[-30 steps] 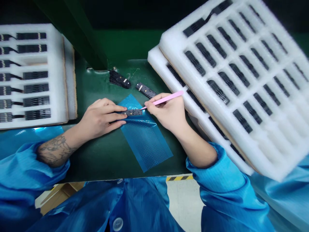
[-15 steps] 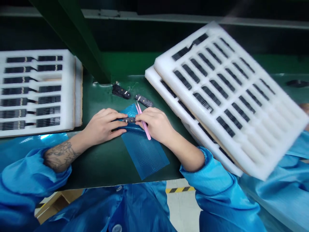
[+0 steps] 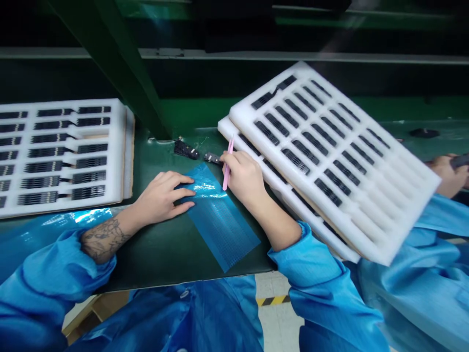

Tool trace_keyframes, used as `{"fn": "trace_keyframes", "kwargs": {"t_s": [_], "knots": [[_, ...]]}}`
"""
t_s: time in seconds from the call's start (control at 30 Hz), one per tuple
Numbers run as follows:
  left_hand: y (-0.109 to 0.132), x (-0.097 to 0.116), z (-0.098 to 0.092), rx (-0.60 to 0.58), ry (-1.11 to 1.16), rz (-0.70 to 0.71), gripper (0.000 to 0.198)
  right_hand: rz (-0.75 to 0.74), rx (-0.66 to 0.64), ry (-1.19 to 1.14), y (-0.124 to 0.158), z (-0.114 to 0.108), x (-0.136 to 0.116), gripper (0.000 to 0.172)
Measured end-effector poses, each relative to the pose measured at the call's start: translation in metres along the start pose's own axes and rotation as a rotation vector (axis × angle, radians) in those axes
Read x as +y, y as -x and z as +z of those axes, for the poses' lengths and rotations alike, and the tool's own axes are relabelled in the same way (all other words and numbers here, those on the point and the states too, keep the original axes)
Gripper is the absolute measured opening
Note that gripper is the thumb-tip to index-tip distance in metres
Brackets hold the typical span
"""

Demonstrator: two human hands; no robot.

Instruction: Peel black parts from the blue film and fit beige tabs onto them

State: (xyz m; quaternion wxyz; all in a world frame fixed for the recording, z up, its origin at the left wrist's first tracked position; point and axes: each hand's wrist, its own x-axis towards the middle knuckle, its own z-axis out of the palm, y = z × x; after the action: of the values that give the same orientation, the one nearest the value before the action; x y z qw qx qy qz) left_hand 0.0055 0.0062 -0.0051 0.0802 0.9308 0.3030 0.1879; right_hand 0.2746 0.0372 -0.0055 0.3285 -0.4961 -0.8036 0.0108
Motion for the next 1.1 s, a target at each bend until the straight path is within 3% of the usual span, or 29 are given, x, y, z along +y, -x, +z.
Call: {"fn": "trace_keyframes", "kwargs": {"t_s": [0.1, 0.2, 0.33, 0.53, 0.63, 0.73, 0.87, 0.97, 1.1], "knots": [[0.000, 0.000, 0.000, -0.014, -0.002, -0.002, 0.022, -0.070, -0.012, -0.006, -0.002, 0.000, -0.003, 0.012], [0.000, 0.001, -0.001, -0.007, 0.005, -0.011, 0.023, -0.108, -0.115, 0.005, -0.002, 0.001, -0.004, 0.006], [0.002, 0.004, -0.001, 0.092, 0.090, -0.050, 0.026, -0.118, -0.116, -0.035, 0.004, 0.001, -0.001, 0.007], [-0.002, 0.015, 0.004, 0.320, 0.414, -0.342, 0.044, -0.334, -0.029, -0.182, 0.009, -0.006, 0.001, 0.016], [-0.007, 0.027, 0.008, 0.242, 0.692, -0.535, 0.054, -0.509, -0.015, -0.251, 0.016, -0.010, -0.009, 0.022], [-0.007, 0.038, 0.001, 0.146, 0.784, -0.579, 0.038, -0.646, -0.038, -0.285, 0.022, -0.010, -0.021, 0.021], [0.024, 0.046, -0.034, 0.207, 0.584, -0.562, 0.028, -0.638, 0.040, -0.334, 0.022, -0.009, -0.026, 0.023], [0.068, 0.051, -0.056, 0.150, 0.149, -0.457, 0.021, -0.533, 0.047, -0.363, 0.019, -0.006, -0.021, 0.026], [0.109, 0.058, -0.051, 0.095, -0.097, -0.444, 0.014, -0.449, -0.099, -0.334, 0.018, 0.000, -0.017, 0.016]]}}
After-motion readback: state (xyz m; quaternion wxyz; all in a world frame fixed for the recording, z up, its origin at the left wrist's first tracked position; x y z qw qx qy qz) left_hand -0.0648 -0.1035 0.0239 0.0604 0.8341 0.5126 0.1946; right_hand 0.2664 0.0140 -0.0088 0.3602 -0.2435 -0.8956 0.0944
